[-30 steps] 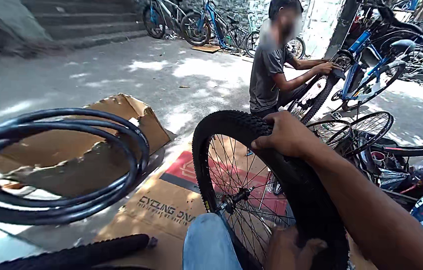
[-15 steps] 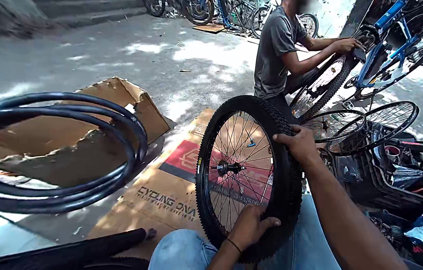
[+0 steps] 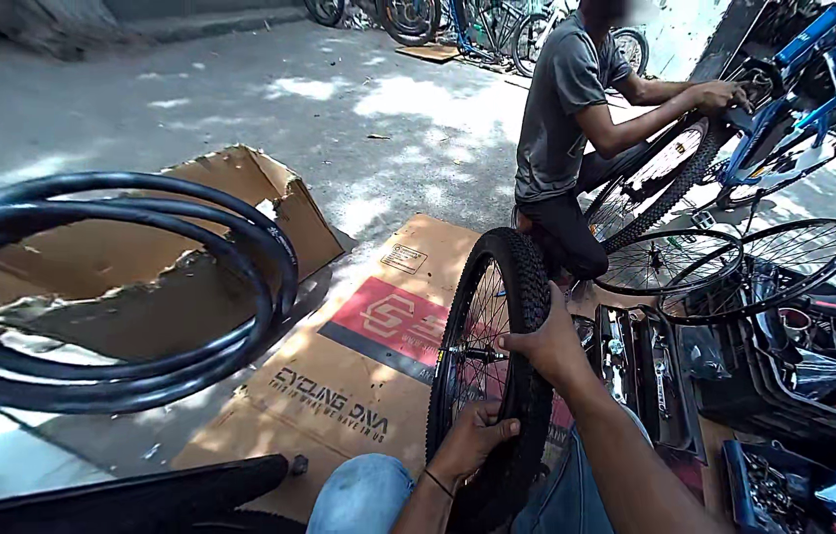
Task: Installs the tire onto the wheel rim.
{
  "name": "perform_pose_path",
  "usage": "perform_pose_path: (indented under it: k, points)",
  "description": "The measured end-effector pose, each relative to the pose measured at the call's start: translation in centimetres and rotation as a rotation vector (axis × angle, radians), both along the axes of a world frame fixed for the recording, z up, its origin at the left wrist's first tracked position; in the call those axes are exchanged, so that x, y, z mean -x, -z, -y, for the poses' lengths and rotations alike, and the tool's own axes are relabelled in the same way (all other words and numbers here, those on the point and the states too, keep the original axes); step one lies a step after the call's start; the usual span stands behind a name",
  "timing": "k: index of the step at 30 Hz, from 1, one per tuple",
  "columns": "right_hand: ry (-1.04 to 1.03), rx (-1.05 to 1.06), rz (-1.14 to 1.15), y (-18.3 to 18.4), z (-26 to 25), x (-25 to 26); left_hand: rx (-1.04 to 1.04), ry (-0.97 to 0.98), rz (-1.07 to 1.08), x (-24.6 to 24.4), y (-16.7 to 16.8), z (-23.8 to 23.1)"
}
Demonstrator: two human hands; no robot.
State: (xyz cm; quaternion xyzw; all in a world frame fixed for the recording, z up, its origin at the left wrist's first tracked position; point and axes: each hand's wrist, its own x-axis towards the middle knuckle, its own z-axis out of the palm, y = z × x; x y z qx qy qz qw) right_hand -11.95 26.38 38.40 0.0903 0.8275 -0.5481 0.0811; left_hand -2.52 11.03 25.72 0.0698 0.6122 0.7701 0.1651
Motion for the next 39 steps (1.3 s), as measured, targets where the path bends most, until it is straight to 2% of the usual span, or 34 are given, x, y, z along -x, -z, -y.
perform_pose_path:
  k: [6,14,18,21,25,29,32,35,39]
  points:
    - [-0.155,-0.106,-0.038,-1.0,2.4,-0.3,-0.013,-0.061,0.004,-1.3,-0.1,1.2]
    - [-0.411,-0.147,-0.099,-1.6,2.4,-3.8,-0.002,-0.09,0.038,-4.5,-0.4,-0.9]
    - [-0.564,-0.232,-0.084,-4.0,4.6,-2.0,-0.086,-0.272,-0.027,-4.2,-1.1,-1.3]
    - [-0.612,-0.269,-0.091,-4.5,6.9,0.2,-0.107,-0.294,0.002,-2.7,-1.5,0.2]
    - [-0.623,-0.272,-0.122,-4.2,9.7,3.4,-0.128,-0.242,-0.036,0.2,-1.9,2.6]
    - [-0.455,-0.246,-0.107,-3.9,9.0,3.7,-0.078,-0.221,-0.067,1.2,-1.7,2.6]
    - [-0.314,-0.29,-0.083,-3.1,7.2,1.7,-0.02,-0.212,-0.002,-0.5,-1.4,1.7]
    - [-0.257,-0.341,-0.062,-3.3,5.9,0.0,0.034,-0.27,0.059,-2.1,-1.8,0.7]
    - [-0.234,-0.235,-0.114,-2.0,2.6,-1.6,0.152,-0.26,0.109,-4.4,-2.9,-0.9]
